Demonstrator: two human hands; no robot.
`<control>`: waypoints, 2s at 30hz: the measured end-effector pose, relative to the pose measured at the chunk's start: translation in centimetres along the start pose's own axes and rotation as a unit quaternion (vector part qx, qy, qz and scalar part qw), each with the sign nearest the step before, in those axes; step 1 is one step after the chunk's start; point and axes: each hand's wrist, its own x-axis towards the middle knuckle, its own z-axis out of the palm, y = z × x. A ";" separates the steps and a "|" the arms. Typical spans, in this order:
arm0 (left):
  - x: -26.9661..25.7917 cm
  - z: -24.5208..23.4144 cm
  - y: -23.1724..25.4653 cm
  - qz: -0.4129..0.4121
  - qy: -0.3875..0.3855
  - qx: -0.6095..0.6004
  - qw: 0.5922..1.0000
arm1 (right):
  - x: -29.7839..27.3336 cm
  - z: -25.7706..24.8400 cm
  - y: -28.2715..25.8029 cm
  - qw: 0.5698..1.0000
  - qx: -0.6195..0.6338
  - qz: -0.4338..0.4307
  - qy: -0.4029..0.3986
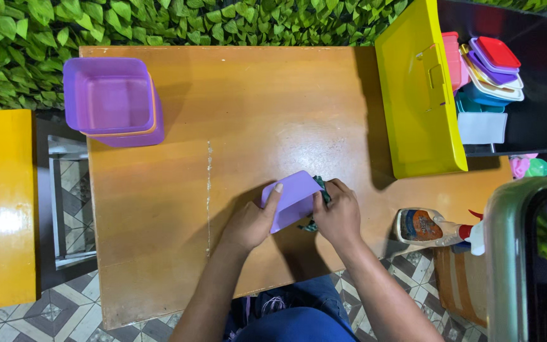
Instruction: The person wipes the exterior and interior of a purple plastic container with a green cloth, then stacks it with other containers. They retrieve a stack of colorful containers, separate a red lid, and wipe it thoroughly with the cloth. The person also moves a spray bottle and cleaning supplies on the table.
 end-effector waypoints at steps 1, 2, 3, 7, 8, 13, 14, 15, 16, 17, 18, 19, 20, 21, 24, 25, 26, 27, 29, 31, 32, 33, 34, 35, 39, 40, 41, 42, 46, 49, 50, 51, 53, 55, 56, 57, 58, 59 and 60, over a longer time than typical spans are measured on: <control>0.0 0.3 -0.3 -0.001 0.023 0.007 1.000 | 0.3 0.1 0.0 0.999 -0.040 -0.005 0.005; -0.1 0.6 -0.7 -0.002 0.046 0.014 0.999 | 0.7 0.2 0.1 0.997 -0.080 -0.009 0.010; -0.1 1.0 -1.2 -0.002 0.068 0.022 0.997 | 0.9 0.3 0.1 0.996 -0.088 0.004 0.002; -0.7 2.3 -4.2 0.263 0.238 -0.007 0.935 | 1.4 0.8 0.4 0.994 -0.103 0.044 -0.003; -0.6 2.7 -4.6 0.294 0.275 -0.026 0.915 | 1.4 0.9 0.5 0.994 -0.102 0.050 0.001; -0.2 3.7 -6.2 0.265 0.313 -0.119 0.904 | -1.7 0.2 1.0 0.979 0.067 0.131 -0.145; 0.0 3.6 -6.4 0.302 0.324 -0.121 0.888 | -2.2 -0.4 1.3 0.967 0.141 0.124 -0.174; 0.1 3.6 -6.5 0.338 0.335 -0.123 0.871 | -2.4 -1.2 1.6 0.954 0.236 0.104 -0.153; 0.1 3.6 -6.6 0.293 0.302 -0.142 0.896 | -2.6 -1.8 1.9 0.931 0.330 0.084 -0.129; 0.1 3.7 -6.8 0.247 0.268 -0.160 0.917 | -2.6 -2.1 1.9 0.899 0.420 0.063 -0.105; 0.2 3.9 -6.8 0.202 0.231 -0.178 0.935 | -2.5 -2.4 1.9 0.912 0.398 0.037 -0.095; 0.5 4.0 -6.7 0.234 0.209 -0.254 0.915 | -2.4 -2.7 1.8 0.923 0.375 0.012 -0.085; 0.9 4.4 -6.7 0.264 0.184 -0.329 0.888 | -2.2 -3.0 1.6 0.934 0.351 -0.013 -0.073; 1.2 4.7 -6.7 0.292 0.157 -0.401 0.854 | -2.0 -3.1 1.2 0.946 0.301 -0.051 -0.109; 2.0 5.7 -7.5 0.252 0.120 -0.487 0.828 | -2.0 -2.9 -0.5 0.954 0.193 -0.147 -0.174; 2.2 6.0 -7.8 0.273 0.119 -0.474 0.828 | -2.2 -2.8 -1.3 0.952 0.190 -0.167 -0.170; 2.3 6.3 -8.0 0.294 0.118 -0.462 0.829 | -2.3 -2.6 -2.0 0.950 0.187 -0.187 -0.166; 2.4 6.6 -8.2 0.315 0.117 -0.449 0.828 | -2.0 -2.2 -2.5 0.955 0.182 -0.167 -0.165; 2.6 6.8 -8.4 0.285 0.118 -0.444 0.841 | -1.4 -1.4 -2.9 0.964 0.170 -0.125 -0.165; 2.8 6.4 -8.3 0.235 0.112 -0.507 0.822 | -1.4 -0.9 -2.9 0.956 0.188 -0.165 -0.154; 3.0 5.9 -8.1 0.197 0.104 -0.569 0.791 | -1.5 -0.8 -2.7 0.952 0.195 -0.185 -0.149; 3.1 5.4 -8.1 0.159 0.097 -0.628 0.756 | -2.3 -0.9 -2.4 0.956 0.179 -0.189 -0.137; 2.9 5.0 -8.3 0.154 0.111 -0.581 0.792 | -3.5 -1.0 -2.3 0.959 0.165 -0.194 -0.126; 2.7 4.7 -8.7 0.148 0.124 -0.532 0.825 | -4.2 -1.0 -2.1 0.962 0.151 -0.198 -0.115; 2.7 6.6 -8.6 0.162 0.089 -0.506 0.843 | -3.3 -0.2 -1.4 0.966 0.180 -0.146 -0.114; 2.8 7.1 -8.6 0.171 0.083 -0.519 0.833 | -2.4 -0.3 -1.1 0.969 0.178 -0.121 -0.118; 2.9 7.5 -8.6 0.181 0.078 -0.532 0.823 | -1.9 -0.3 -1.1 0.972 0.176 -0.096 -0.121; 3.0 8.0 -8.4 0.190 0.070 -0.547 0.812 | -1.9 -0.4 -1.0 0.972 0.173 -0.112 -0.117; 3.7 5.5 -8.2 0.180 0.183 -0.507 0.823 | -3.3 -1.5 -0.7 0.972 0.164 -0.116 -0.120; 3.2 3.8 -7.4 0.197 0.247 -0.476 0.821 | -4.8 -2.2 0.4 0.973 0.167 -0.076 -0.137; 3.0 3.6 -6.8 0.163 0.265 -0.477 0.822 | -5.0 -2.0 0.7 0.973 0.168 -0.064 -0.142; 2.7 3.2 -6.1 0.129 0.283 -0.478 0.822 | -5.3 -1.5 0.9 0.972 0.175 -0.042 -0.150; 2.0 2.7 -5.1 0.062 0.297 -0.385 0.872 | -5.7 -0.9 1.5 0.970 0.181 0.005 -0.164; 1.2 2.9 -4.0 0.057 0.307 -0.341 0.887 | -5.8 -0.3 2.1 0.970 0.218 0.030 -0.101; 0.9 3.0 -3.7 0.084 0.315 -0.344 0.881 | -5.8 -0.1 2.2 0.968 0.238 0.043 -0.068; 0.7 3.1 -3.3 0.112 0.321 -0.347 0.874 | -5.8 0.0 2.3 0.963 0.252 0.082 -0.057; 0.6 3.4 -3.0 0.098 0.310 -0.341 0.882 | -5.6 0.0 2.3 0.955 0.265 0.121 -0.046; 0.6 3.7 -2.9 0.084 0.298 -0.336 0.890 | -5.4 -0.1 2.2 0.947 0.278 0.159 -0.034; 0.6 3.8 -2.9 0.069 0.288 -0.330 0.896 | -5.0 -0.3 2.0 0.948 0.275 0.156 -0.031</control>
